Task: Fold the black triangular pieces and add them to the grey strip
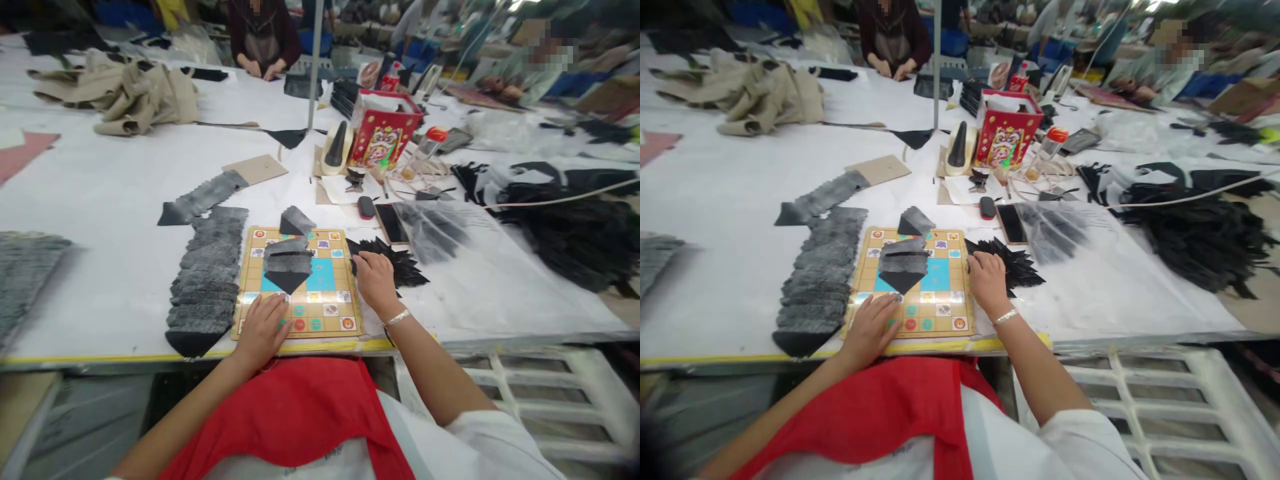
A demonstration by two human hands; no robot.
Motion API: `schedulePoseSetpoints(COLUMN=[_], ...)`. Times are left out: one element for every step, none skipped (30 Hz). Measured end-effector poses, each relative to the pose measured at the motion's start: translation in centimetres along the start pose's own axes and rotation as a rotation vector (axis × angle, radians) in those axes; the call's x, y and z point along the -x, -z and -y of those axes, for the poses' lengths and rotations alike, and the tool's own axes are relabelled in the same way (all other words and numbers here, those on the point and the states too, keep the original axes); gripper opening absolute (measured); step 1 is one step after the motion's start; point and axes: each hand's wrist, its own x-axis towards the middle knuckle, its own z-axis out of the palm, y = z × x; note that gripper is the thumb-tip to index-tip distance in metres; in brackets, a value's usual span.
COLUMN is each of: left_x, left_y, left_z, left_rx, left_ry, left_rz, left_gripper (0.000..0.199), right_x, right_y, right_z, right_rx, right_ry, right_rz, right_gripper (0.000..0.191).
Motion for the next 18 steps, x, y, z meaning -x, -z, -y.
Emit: schedulePoseSetpoints(left_x=[-0.3,-0.7,-1.0,-1.2,-1.5,-1.7,-1.9,-2.0,-2.1,-2.2,-2.2,-2.3,-2.4,-2.4,-2.5,-2.6,-2.7,-2.8], left_y=[0.0,0.0,-0.1,-0.1,-0.2,-0.2,-0.2,-0.1,0.0,0.1,0.2,0.2,0.1,0.0,-0.1,-0.3,-0.5,-0.6], left_z=[0.3,0.7,1.0,1.2,1.4,1.4,1.5,1.5,1.5,1.5,1.6,1.7,1.8,1.9,2.0,2.1,2.2,2.2], left_rx=[-0.012,-0.022,-0.024,-0.014,0.008,0.037,0.066,0.089,0.1,0.098,0.085,0.067,0.046,0.024,-0.001,-0.027,-0.054,-0.081], left_ry=[0.036,0.072,0.103,0.129,0.149,0.165,0.179,0.191,0.203,0.21,0.209,0.199,0.182,0.16,0.138,0.119,0.105,0.096], left_rz=[-0.006,-0.017,-0.026,-0.03,-0.029,-0.024,-0.017,-0.011,-0.01,-0.015,-0.021,-0.027,-0.031,-0.031,-0.027,-0.016,-0.002,0.014], left_gripper=[0.03,0.029,0.029,0.027,0.025,0.022,0.02,0.019,0.017,0.017,0.017,0.018,0.018,0.019,0.02,0.021,0.022,0.023], right_x=[0.1,0.2,0.4,0.6,0.7,0.7,0.7,0.5,0.4,0.1,-0.1,-0.2,-0.3,-0.4,-0.4,-0.4,-0.4,-0.4], right_y=[-0.1,-0.2,-0.3,-0.6,-0.9,-1.2,-1.6,-2.0,-2.3,-2.6,-2.7,-2.8,-2.8,-2.8,-2.8,-2.7,-2.7,-2.7], right_z=[1.1,2.6,4.3,6.1,7.9,9.5,10.8,11.7,12.3,12.6,12.6,12.5,12.2,11.9,11.7,11.6,11.5,11.5], right_rx=[-0.05,-0.107,-0.165,-0.217,-0.253,-0.269,-0.266,-0.25,-0.234,-0.226,-0.233,-0.259,-0.298,-0.343,-0.388,-0.429,-0.467,-0.508], right_ry=[0.037,0.084,0.142,0.21,0.271,0.316,0.337,0.335,0.322,0.302,0.282,0.268,0.253,0.234,0.211,0.184,0.151,0.11], right_rz=[-0.01,-0.01,0.006,0.036,0.076,0.118,0.158,0.192,0.22,0.24,0.254,0.264,0.268,0.268,0.265,0.261,0.254,0.243], right_gripper=[0.029,0.028,0.026,0.026,0.026,0.027,0.027,0.024,0.021,0.019,0.019,0.02,0.02,0.02,0.019,0.019,0.019,0.018])
